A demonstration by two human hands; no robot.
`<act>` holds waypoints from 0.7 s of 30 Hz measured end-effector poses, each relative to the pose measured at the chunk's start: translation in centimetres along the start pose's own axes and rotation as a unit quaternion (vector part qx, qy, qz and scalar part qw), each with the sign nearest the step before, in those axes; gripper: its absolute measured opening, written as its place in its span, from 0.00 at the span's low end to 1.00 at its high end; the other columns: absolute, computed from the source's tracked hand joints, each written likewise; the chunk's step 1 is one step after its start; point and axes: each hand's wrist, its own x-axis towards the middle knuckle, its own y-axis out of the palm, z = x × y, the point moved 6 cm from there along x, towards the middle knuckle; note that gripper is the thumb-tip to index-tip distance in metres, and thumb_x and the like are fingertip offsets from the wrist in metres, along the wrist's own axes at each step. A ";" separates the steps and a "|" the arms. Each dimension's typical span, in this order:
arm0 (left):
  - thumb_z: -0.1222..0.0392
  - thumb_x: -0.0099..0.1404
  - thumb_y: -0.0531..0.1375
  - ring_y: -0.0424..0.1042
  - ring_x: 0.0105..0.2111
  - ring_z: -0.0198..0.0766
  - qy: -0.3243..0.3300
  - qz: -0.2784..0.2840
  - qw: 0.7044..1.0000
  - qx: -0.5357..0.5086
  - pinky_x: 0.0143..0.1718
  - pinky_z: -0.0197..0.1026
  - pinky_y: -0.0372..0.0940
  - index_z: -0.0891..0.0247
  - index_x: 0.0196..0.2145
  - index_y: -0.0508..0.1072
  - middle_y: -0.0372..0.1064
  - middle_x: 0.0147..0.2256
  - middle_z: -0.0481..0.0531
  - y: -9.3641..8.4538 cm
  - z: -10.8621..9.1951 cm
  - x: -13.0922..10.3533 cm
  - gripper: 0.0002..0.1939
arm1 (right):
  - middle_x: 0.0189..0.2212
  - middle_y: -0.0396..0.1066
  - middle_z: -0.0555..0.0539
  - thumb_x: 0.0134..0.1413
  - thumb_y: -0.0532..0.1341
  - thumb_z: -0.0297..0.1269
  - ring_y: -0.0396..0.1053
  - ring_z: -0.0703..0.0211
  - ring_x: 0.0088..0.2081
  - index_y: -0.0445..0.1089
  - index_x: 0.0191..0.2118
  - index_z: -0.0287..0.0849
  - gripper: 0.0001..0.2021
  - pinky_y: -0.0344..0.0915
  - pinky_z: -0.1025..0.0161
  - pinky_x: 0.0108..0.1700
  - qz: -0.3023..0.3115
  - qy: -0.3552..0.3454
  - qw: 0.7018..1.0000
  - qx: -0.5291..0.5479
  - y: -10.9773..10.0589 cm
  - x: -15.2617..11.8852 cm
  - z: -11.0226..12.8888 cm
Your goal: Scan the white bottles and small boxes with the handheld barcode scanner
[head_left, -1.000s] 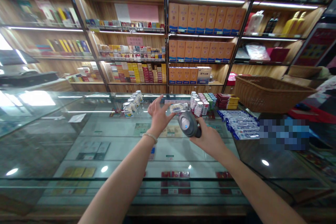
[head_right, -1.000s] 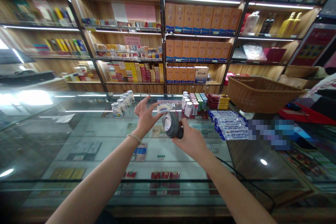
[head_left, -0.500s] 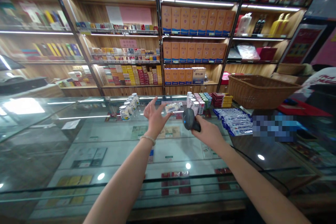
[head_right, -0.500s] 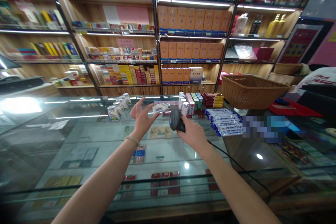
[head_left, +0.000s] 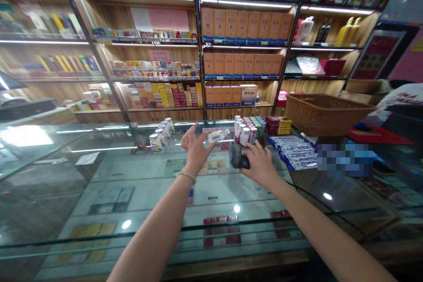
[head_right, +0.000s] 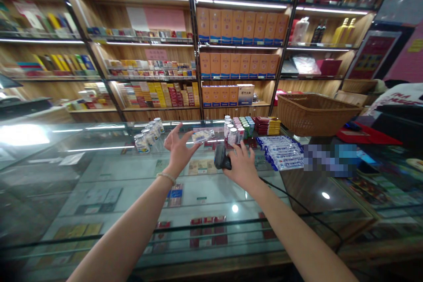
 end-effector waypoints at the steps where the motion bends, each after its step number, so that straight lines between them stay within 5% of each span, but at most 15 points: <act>1: 0.54 0.58 0.73 0.56 0.68 0.58 0.000 0.002 1.000 -0.003 0.68 0.62 0.50 0.51 0.50 0.79 0.55 0.68 0.59 0.0 -0.1 0.0 0.21 | 0.66 0.63 0.37 0.52 0.67 0.40 0.47 0.34 0.72 0.73 0.48 0.44 0.17 0.46 0.32 0.67 0.006 -0.001 1.000 -0.003 0.0 0.0 0.1; 7: 0.54 0.58 0.73 0.55 0.68 0.58 0.004 0.010 1.000 -0.012 0.69 0.63 0.49 0.51 0.49 0.79 0.55 0.69 0.58 0.1 -0.1 0.0 0.21 | 0.66 0.64 0.36 0.54 0.67 0.43 0.50 0.35 0.71 0.73 0.50 0.43 0.19 0.46 0.31 0.67 0.018 -0.013 1.000 -0.020 -0.3 -0.2 0.7; 14: 0.53 0.58 0.73 0.57 0.67 0.58 0.004 -0.001 1.000 -0.011 0.68 0.63 0.50 0.51 0.48 0.80 0.57 0.68 0.59 0.0 0.0 0.0 0.20 | 0.68 0.60 0.30 0.51 0.67 0.61 0.45 0.29 0.73 0.74 0.52 0.40 0.32 0.39 0.28 0.69 0.029 -0.026 0.998 -0.050 -1.4 -0.3 1.1; 21: 0.50 0.58 0.73 0.57 0.67 0.60 0.009 -0.007 1.000 -0.004 0.66 0.64 0.51 0.49 0.49 0.80 0.58 0.68 0.58 0.1 -0.1 -0.2 0.21 | 0.67 0.61 0.36 0.60 0.62 0.58 0.46 0.34 0.73 0.70 0.57 0.43 0.28 0.43 0.32 0.69 -0.061 -0.047 0.997 -0.011 -4.9 4.9 2.0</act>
